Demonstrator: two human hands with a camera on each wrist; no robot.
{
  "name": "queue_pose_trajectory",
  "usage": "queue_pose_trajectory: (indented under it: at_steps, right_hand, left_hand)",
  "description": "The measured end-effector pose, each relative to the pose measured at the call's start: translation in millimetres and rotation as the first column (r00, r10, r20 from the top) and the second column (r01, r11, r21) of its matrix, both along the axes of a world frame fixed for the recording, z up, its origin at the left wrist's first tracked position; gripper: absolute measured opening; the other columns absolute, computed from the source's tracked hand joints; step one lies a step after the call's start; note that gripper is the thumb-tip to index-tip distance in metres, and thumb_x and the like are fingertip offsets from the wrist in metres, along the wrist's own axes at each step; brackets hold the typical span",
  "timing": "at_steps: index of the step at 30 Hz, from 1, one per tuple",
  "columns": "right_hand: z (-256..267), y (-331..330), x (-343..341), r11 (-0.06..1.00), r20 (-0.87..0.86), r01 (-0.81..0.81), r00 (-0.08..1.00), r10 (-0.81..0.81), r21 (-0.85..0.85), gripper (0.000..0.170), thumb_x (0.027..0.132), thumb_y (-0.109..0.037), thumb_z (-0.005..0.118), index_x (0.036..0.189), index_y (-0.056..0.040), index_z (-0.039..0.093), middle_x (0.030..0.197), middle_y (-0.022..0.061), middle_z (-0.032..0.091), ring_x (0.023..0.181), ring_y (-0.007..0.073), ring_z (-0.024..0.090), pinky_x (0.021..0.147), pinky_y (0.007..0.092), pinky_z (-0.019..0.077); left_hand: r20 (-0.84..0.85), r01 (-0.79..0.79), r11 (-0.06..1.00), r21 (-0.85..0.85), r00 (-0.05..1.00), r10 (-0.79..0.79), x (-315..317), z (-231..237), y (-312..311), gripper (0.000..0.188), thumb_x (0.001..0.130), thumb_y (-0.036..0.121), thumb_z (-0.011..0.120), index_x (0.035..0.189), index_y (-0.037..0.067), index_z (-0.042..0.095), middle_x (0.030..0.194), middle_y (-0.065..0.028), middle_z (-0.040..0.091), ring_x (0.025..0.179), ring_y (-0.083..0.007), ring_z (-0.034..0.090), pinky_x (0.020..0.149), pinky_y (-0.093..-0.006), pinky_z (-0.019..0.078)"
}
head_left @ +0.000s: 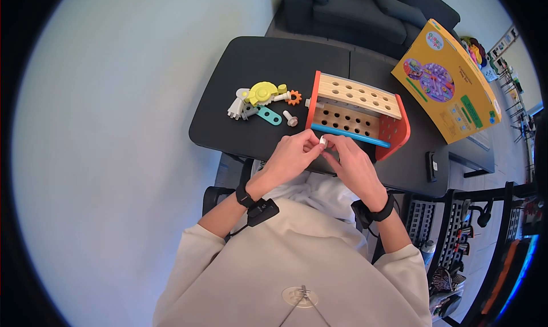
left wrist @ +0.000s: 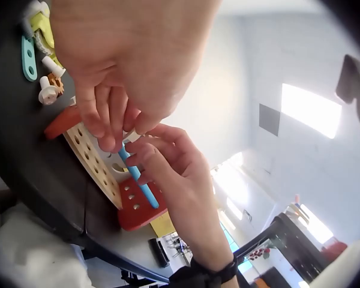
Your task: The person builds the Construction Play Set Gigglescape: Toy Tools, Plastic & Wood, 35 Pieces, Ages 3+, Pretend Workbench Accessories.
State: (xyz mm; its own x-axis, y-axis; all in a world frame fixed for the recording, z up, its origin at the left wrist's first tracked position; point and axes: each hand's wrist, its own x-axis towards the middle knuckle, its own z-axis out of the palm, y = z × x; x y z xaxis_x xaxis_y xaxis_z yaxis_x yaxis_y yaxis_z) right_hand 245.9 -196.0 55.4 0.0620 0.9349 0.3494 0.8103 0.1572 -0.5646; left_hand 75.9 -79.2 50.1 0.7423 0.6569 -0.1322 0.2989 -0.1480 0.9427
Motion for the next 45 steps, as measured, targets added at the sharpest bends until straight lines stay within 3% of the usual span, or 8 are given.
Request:
queue_pose_trajectory:
  at_steps: [3,8,13,22,27,29,39,45]
  right_hand:
    - [1,3,5,1.000,0.054,0.004,0.999,-0.003,-0.019,0.029,0.095,-0.010,0.077,0.121,-0.0035,0.065,0.105,0.0127,0.072,0.098,0.0335,0.072,0.082,0.0442,0.0589]
    - [1,20,27,0.995,-0.143,0.047,0.988,-0.060,-0.092,0.026,0.098,-0.008,0.074,0.120,-0.0006,0.065,0.103,0.0166,0.074,0.097,0.0359,0.074,0.083,0.0451,0.0585]
    - [8,43,43,0.985,-0.196,0.026,0.979,-0.060,-0.171,0.022,0.100,-0.009,0.071,0.118,0.0024,0.065,0.103,0.0208,0.078,0.099,0.0387,0.076,0.086,0.0469,0.0581]
    - [-30,92,77,0.934,-0.051,0.110,0.990,-0.135,-0.341,0.025,0.095,-0.014,0.072,0.113,0.0041,0.072,0.108,0.0208,0.078,0.103,0.0413,0.073,0.090,0.0463,0.0570]
    - [-59,105,88,0.966,0.016,0.133,0.991,-0.133,-0.224,0.025,0.096,-0.015,0.068,0.117,-0.0012,0.072,0.114,0.0191,0.076,0.110,0.0417,0.070,0.094,0.0486,0.0556]
    - [-64,107,89,0.962,0.025,0.140,0.990,-0.138,-0.236,0.026,0.097,-0.015,0.067,0.119,-0.0029,0.072,0.116,0.0187,0.075,0.113,0.0421,0.069,0.096,0.0499,0.0551]
    - [-73,114,87,0.968,0.023,0.173,0.985,-0.172,-0.182,0.027,0.094,-0.007,0.069,0.120,0.0000,0.069,0.112,0.0218,0.074,0.108,0.0424,0.070,0.093,0.0490,0.0546]
    - [-72,119,88,0.976,-0.015,0.122,0.992,-0.127,-0.180,0.028,0.095,-0.010,0.068,0.121,-0.0007,0.070,0.114,0.0224,0.074,0.109,0.0439,0.069,0.094,0.0510,0.0550]
  left_hand:
    - [0.013,0.010,0.999,0.040,1.000,-0.011,0,2,-2,0.023,0.107,0.021,0.069,0.108,-0.003,0.068,0.098,-0.0115,0.080,0.088,-0.0168,0.078,0.079,-0.0304,0.0604]
    - [0.056,-0.044,0.997,0.059,0.998,0.041,-7,-9,4,0.022,0.108,0.019,0.066,0.112,-0.003,0.065,0.101,-0.0114,0.078,0.085,-0.0166,0.077,0.078,-0.0316,0.0602]
    - [0.068,-0.110,0.986,0.122,0.992,0.103,-7,-21,14,0.030,0.108,0.014,0.061,0.130,-0.002,0.050,0.108,-0.0125,0.069,0.083,-0.0193,0.072,0.081,-0.0352,0.0580]
    - [-0.029,-0.086,0.980,0.182,0.995,0.093,0,-21,18,0.034,0.105,0.013,0.060,0.133,-0.001,0.045,0.111,-0.0153,0.067,0.082,-0.0232,0.070,0.083,-0.0400,0.0558]
    - [0.004,-0.049,0.975,0.217,0.999,0.049,1,-29,15,0.034,0.102,0.006,0.057,0.133,-0.001,0.045,0.109,-0.0155,0.068,0.082,-0.0246,0.071,0.083,-0.0398,0.0558]
    - [0.034,-0.009,0.988,0.157,0.999,0.004,1,-23,17,0.024,0.100,0.001,0.053,0.123,-0.001,0.051,0.103,-0.0190,0.072,0.094,-0.0379,0.073,0.084,-0.0475,0.0568]
    - [-0.020,-0.166,0.786,0.595,0.975,0.221,33,-75,104,0.024,0.106,0.016,0.057,0.101,-0.004,0.069,0.095,-0.0237,0.074,0.093,-0.0440,0.071,0.081,-0.0550,0.0538]
    - [-0.175,-0.004,0.671,0.742,0.964,0.199,51,-70,119,0.040,0.107,0.025,0.059,0.086,-0.004,0.075,0.085,-0.0243,0.074,0.085,-0.0473,0.069,0.078,-0.0586,0.0518]
